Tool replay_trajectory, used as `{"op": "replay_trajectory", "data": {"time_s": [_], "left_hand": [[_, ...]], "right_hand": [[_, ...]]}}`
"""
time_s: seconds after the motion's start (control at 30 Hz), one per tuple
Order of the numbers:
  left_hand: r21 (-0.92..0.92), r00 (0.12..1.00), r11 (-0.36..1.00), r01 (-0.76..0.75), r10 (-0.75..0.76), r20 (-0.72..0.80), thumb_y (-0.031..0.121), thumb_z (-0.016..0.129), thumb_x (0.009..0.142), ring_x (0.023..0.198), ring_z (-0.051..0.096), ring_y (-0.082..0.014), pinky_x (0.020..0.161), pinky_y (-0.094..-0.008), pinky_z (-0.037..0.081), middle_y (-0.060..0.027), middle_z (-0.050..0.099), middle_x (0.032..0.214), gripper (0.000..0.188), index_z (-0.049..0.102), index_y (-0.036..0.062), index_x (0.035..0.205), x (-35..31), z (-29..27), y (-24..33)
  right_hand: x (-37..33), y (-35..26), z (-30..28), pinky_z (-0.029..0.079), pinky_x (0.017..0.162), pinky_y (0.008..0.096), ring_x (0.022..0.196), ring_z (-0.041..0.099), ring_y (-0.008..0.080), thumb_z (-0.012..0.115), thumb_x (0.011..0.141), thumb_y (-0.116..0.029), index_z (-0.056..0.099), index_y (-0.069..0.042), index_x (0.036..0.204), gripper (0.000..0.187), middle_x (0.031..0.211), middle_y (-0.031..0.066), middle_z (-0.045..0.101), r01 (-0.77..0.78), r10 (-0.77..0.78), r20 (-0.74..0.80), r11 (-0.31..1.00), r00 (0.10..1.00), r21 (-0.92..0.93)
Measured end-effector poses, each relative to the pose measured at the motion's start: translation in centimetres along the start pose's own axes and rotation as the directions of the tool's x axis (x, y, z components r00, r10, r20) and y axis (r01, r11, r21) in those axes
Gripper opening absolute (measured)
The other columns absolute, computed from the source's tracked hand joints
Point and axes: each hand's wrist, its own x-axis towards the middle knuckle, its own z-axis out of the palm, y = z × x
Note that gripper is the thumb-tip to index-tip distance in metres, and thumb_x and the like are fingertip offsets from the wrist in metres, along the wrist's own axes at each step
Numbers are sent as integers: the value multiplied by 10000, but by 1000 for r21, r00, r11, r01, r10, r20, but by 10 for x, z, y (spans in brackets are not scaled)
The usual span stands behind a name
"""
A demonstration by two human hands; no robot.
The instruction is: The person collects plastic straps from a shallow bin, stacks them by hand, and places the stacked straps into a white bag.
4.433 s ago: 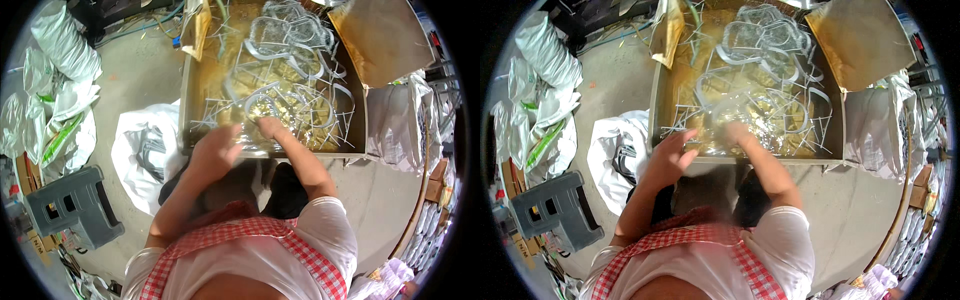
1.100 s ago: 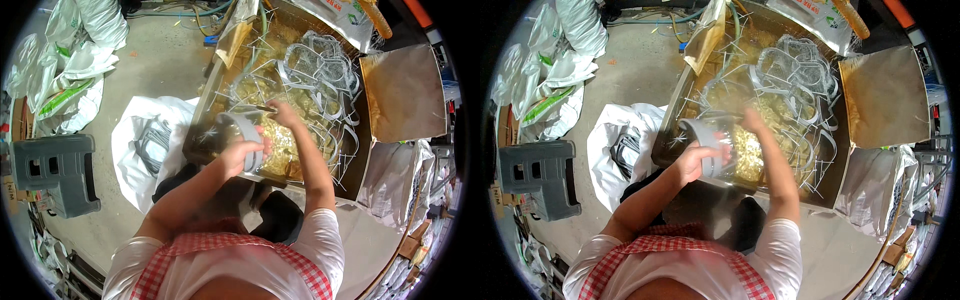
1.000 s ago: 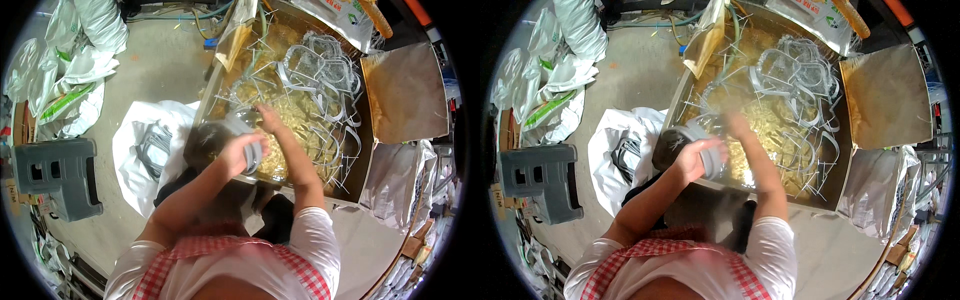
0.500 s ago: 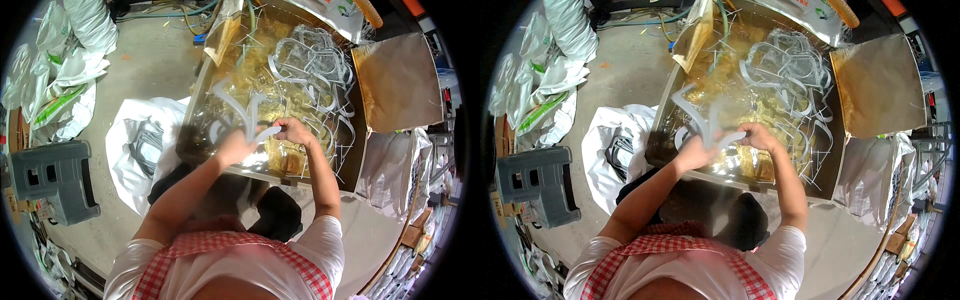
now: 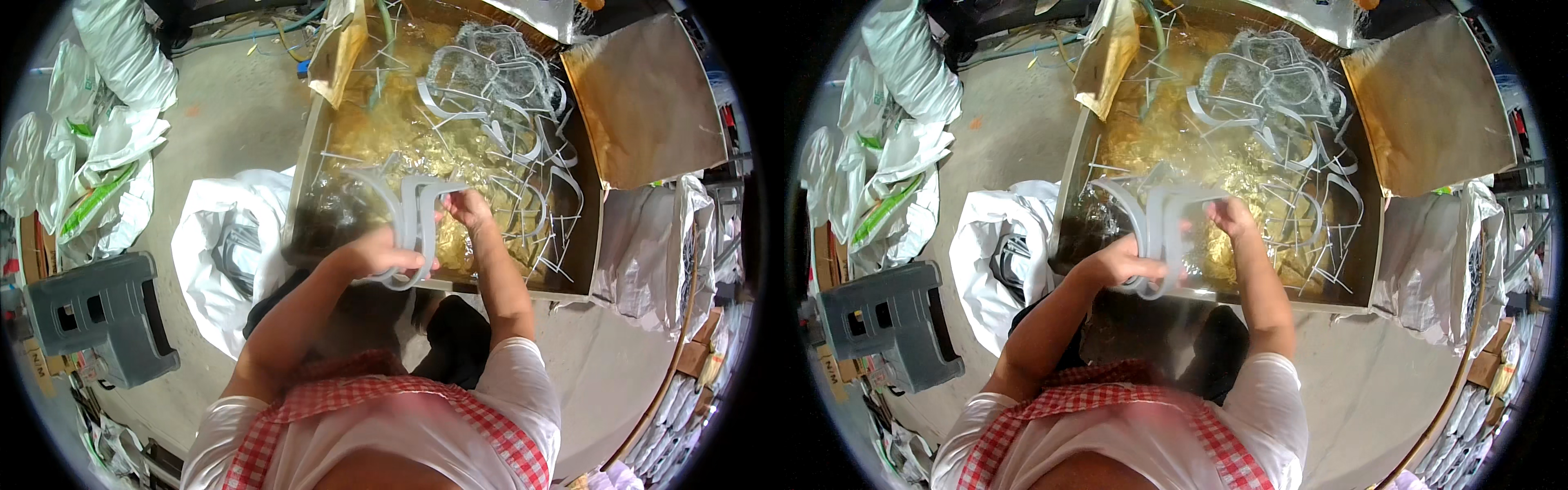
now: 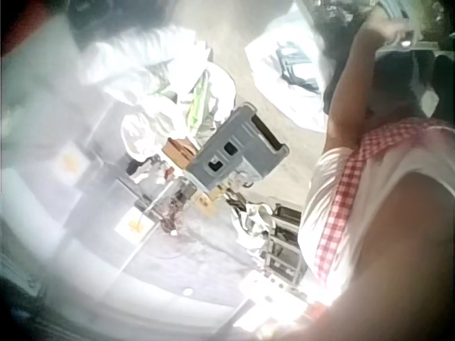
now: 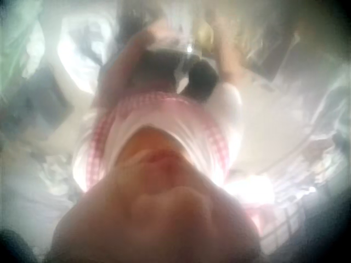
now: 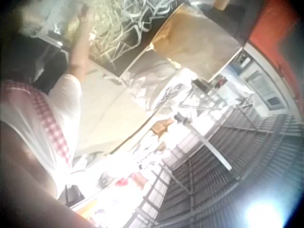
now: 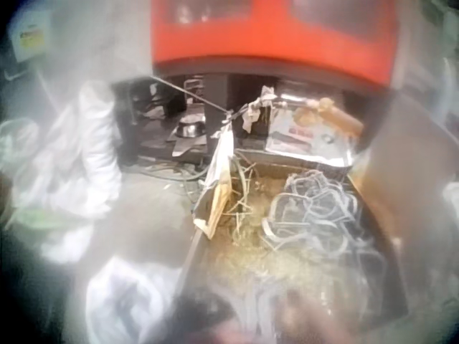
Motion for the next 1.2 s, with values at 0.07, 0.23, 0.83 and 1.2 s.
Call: {"op": "replay_trajectory", "data": {"time_s": [0.07, 0.23, 0.83, 1.2], "left_hand": [[-95, 990, 988, -123, 128, 54, 1, 529, 791, 844, 595, -197, 811, -335, 460, -90, 569, 867, 719, 137, 38, 1393, -3, 5, -3], [-45, 921, 920, -388, 388, -4, -17, 543, 769, 622, 569, -173, 694, -324, 477, -86, 542, 740, 737, 119, -4, 1372, -9, 8, 10], [-272, 900, 914, -301, 178, -399, 161, 567, 814, 767, 580, -218, 703, -347, 493, -114, 572, 867, 458, 407, -1, 1213, 22, -22, -15], [-363, 883, 856, -368, 201, -424, 123, 659, 728, 801, 603, -278, 775, -401, 482, -85, 581, 842, 417, 507, 35, 1106, 20, -13, -19]], "right_hand": [[2, -5, 6, 535, 624, 244, 725, 590, 233, 412, 924, -193, 518, 39, 1004, 267, 887, 161, 577, 85, -88, 17, 987, 996, 138], [-24, -43, 17, 517, 581, 274, 676, 549, 191, 482, 863, 6, 486, 53, 939, 90, 835, 126, 548, 362, -269, -256, 811, 928, 460], [-150, -3, 67, 442, 846, 357, 970, 557, 285, 583, 785, -154, 604, -108, 1035, 255, 1062, 112, 590, 543, -249, 610, -289, 753, -788], [-49, -1, -224, 389, 448, 357, 495, 469, 187, 631, 751, -178, 535, -14, 980, 298, 588, 62, 489, 296, -383, -840, 913, 384, -281]]}}
